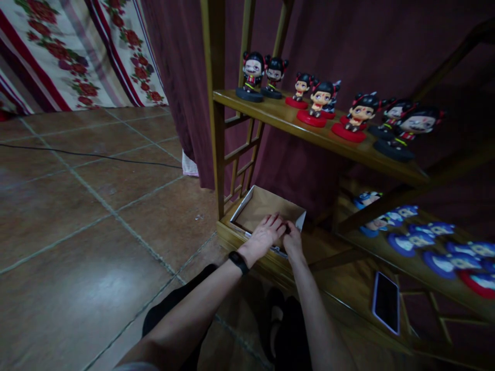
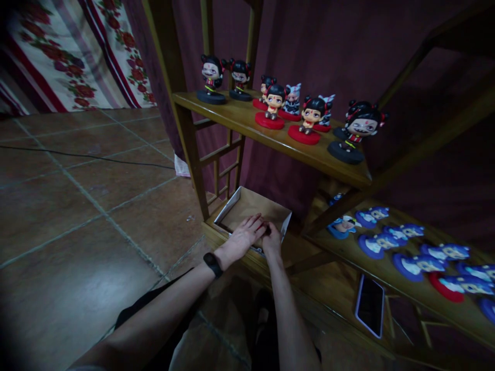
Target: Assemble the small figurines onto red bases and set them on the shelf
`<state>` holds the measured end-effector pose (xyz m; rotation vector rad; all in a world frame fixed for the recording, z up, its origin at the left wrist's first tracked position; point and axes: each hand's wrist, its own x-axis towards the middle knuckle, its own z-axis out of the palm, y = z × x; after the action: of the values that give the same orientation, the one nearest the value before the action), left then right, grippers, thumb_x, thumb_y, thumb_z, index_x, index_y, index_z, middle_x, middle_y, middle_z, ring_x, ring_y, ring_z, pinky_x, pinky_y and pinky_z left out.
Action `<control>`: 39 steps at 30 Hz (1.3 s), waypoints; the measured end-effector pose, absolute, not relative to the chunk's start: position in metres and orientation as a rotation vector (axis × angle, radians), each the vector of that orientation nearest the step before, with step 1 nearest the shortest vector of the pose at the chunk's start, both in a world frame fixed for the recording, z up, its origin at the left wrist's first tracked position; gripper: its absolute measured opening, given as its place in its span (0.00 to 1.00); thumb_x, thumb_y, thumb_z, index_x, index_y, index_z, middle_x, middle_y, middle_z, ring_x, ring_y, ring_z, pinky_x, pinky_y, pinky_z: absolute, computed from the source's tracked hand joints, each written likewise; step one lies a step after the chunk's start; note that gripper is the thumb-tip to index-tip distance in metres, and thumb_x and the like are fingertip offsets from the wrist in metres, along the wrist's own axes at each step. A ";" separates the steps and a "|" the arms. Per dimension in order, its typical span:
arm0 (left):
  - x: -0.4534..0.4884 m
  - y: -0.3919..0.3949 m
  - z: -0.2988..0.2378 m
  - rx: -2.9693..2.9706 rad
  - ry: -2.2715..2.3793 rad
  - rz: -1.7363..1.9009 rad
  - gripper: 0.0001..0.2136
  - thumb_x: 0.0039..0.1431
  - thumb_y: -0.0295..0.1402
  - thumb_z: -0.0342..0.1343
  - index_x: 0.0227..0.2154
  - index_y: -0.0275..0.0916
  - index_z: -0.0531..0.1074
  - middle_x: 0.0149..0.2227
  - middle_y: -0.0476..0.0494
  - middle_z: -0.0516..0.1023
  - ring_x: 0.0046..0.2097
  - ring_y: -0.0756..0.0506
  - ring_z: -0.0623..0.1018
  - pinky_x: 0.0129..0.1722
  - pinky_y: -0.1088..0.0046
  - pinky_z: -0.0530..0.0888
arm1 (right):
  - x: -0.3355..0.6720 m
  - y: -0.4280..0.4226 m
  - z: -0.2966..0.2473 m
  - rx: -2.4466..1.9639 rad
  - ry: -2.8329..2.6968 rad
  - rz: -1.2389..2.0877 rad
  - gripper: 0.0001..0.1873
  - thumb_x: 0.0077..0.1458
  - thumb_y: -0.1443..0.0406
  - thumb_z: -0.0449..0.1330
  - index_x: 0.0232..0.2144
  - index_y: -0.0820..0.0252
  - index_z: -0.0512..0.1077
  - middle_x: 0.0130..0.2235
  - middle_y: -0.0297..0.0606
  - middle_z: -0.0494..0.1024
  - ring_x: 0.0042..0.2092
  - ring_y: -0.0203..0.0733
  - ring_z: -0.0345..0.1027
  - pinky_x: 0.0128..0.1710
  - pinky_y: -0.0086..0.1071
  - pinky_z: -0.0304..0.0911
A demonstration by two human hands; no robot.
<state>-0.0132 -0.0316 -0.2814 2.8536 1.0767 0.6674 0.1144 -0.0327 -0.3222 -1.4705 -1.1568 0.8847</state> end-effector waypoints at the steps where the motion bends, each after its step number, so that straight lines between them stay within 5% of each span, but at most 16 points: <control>1: -0.014 -0.032 -0.281 2.838 1.070 0.675 0.17 0.57 0.24 0.44 0.50 0.37 0.60 0.53 0.36 0.63 0.61 0.42 0.54 0.56 0.61 0.56 | 0.114 -0.033 -0.321 -1.467 -1.156 0.886 0.16 0.40 0.65 0.53 0.35 0.61 0.70 0.34 0.37 0.76 0.35 0.41 0.67 0.37 0.33 0.62; 8: -0.013 -0.025 -0.290 2.327 1.106 0.935 0.18 0.53 0.22 0.48 0.48 0.40 0.63 0.50 0.39 0.66 0.55 0.44 0.64 0.54 0.62 0.61 | 0.113 -0.030 -0.323 -1.406 -1.067 0.919 0.14 0.39 0.64 0.56 0.34 0.58 0.70 0.33 0.35 0.75 0.34 0.39 0.68 0.36 0.33 0.65; 12: -0.011 -0.008 -0.300 1.412 1.156 1.114 0.14 0.47 0.22 0.55 0.39 0.36 0.67 0.36 0.43 0.74 0.40 0.47 0.73 0.45 0.67 0.69 | 0.114 -0.027 -0.326 -1.380 -0.961 0.933 0.16 0.40 0.61 0.58 0.35 0.58 0.69 0.33 0.34 0.73 0.31 0.37 0.67 0.32 0.33 0.68; 17: -0.017 0.003 -0.302 0.585 0.871 0.927 0.07 0.47 0.28 0.60 0.30 0.33 0.70 0.28 0.44 0.75 0.29 0.51 0.75 0.36 0.71 0.74 | 0.113 -0.028 -0.320 -1.350 -0.945 0.944 0.17 0.42 0.60 0.59 0.37 0.58 0.69 0.33 0.35 0.72 0.31 0.36 0.68 0.33 0.34 0.69; 39: -0.014 -0.001 -0.299 0.552 0.849 0.887 0.09 0.45 0.32 0.63 0.26 0.31 0.71 0.25 0.43 0.76 0.27 0.51 0.76 0.34 0.72 0.76 | 0.115 -0.028 -0.323 -1.393 -1.055 0.918 0.18 0.43 0.59 0.59 0.38 0.58 0.71 0.33 0.37 0.76 0.33 0.40 0.70 0.31 0.33 0.68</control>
<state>-0.0135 -0.0010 -0.2987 0.5523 0.8491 0.8866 0.1145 -0.0280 -0.3226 -1.3932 -1.0554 0.9182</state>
